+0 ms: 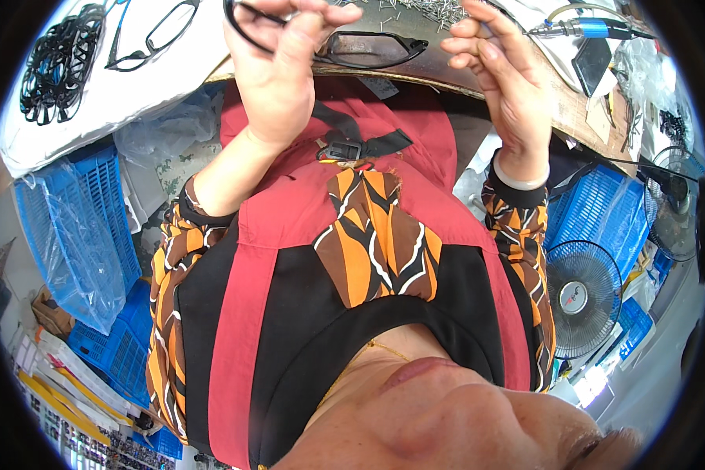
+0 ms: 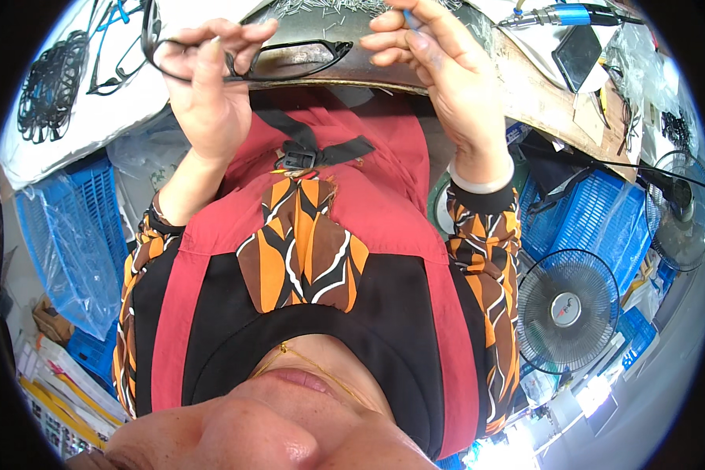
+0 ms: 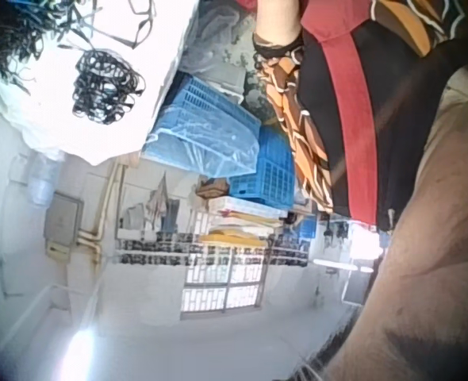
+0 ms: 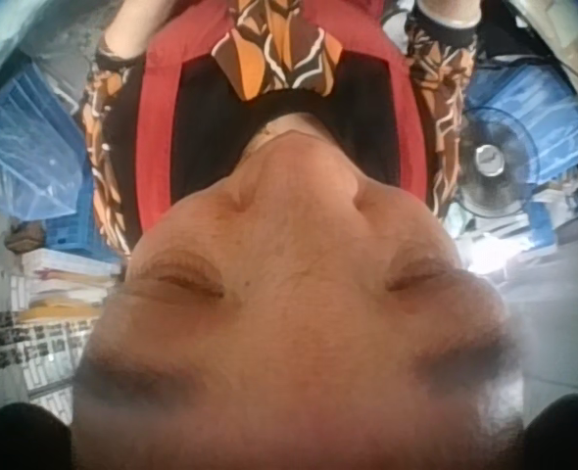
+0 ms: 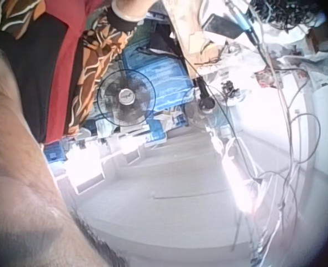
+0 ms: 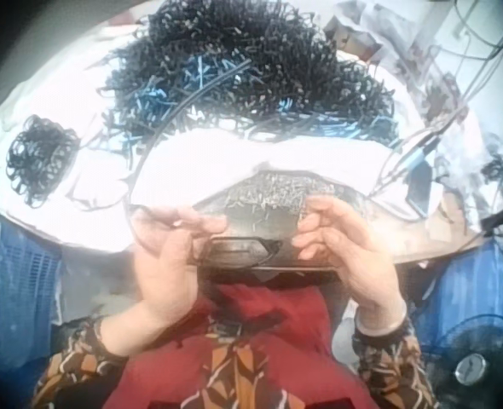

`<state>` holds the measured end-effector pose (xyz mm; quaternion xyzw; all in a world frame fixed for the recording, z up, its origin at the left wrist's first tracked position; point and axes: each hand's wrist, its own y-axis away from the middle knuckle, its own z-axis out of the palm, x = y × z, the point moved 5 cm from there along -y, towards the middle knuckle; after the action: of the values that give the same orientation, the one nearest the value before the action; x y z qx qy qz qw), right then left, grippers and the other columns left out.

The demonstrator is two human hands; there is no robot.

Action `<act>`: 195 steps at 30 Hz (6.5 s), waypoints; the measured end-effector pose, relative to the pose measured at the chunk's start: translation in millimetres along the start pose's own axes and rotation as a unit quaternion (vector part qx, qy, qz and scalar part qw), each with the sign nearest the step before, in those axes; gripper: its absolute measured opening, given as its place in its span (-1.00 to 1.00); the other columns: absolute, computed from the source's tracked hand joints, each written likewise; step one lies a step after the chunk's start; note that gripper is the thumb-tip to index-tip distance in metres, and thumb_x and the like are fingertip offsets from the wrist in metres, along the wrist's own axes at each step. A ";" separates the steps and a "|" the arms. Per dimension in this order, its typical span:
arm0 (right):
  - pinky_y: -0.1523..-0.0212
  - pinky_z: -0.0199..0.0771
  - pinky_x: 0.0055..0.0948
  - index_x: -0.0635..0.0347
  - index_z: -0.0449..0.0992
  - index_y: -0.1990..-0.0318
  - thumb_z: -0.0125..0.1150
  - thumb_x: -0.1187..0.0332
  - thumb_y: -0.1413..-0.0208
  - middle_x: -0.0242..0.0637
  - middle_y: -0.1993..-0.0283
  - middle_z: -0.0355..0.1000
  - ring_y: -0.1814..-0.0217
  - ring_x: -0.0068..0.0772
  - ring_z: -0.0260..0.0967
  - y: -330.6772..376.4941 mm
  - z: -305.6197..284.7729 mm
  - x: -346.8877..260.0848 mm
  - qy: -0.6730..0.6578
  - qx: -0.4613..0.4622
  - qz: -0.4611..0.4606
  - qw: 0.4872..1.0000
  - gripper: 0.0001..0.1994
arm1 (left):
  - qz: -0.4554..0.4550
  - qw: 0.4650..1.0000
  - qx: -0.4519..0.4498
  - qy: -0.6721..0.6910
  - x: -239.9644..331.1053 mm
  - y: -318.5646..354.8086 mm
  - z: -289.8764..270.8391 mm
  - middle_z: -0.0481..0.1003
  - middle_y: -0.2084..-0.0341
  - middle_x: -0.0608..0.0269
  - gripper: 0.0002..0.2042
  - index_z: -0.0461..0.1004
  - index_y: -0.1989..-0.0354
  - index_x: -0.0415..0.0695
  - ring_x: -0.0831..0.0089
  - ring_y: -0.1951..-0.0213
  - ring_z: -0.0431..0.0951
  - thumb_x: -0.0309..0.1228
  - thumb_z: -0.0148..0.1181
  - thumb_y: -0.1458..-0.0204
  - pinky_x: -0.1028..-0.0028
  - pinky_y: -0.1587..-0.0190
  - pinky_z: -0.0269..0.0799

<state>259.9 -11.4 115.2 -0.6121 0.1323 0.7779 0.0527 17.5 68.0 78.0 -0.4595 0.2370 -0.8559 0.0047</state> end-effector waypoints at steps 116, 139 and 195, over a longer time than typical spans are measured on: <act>0.63 0.22 -0.56 -0.10 0.43 0.07 0.13 0.33 -0.31 -0.40 0.32 0.39 0.56 -0.55 0.19 -22.1 30.2 -21.2 -0.223 -0.001 -0.345 0.912 -0.90 | -0.602 0.677 -0.119 0.407 -43.4 76.0 45.5 0.42 0.40 0.42 -0.67 0.41 0.03 -0.15 0.76 0.58 0.30 -0.10 0.00 -0.43 0.74 0.70 0.08; 0.68 0.21 -0.53 -0.25 0.47 -0.10 -0.02 0.39 -0.32 -0.39 0.32 0.37 0.60 -0.56 0.22 -2.4 33.8 -10.4 -0.169 0.006 -0.358 0.918 -0.71 | -0.571 0.676 -0.144 0.444 -36.4 78.8 56.0 0.32 0.48 0.47 -0.66 0.39 0.02 -0.15 0.77 0.62 0.20 -0.09 -0.05 -0.45 0.69 0.64 0.05; 0.63 0.15 -0.58 0.06 0.32 -0.04 0.11 0.50 -0.27 -0.39 0.46 0.25 0.63 -0.58 0.14 -54.8 51.2 -20.3 -0.156 0.033 -0.299 0.941 -0.76 | 0.354 0.905 -0.170 -0.165 14.3 33.7 18.4 0.50 0.29 0.10 -0.61 0.50 0.09 -0.29 0.26 0.40 0.60 -0.68 0.41 0.16 0.36 0.44 0.59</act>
<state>230.2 56.7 138.1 -0.4921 -0.0406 0.8074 0.3229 16.7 27.5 83.9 -0.4741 0.5219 -0.6564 0.2682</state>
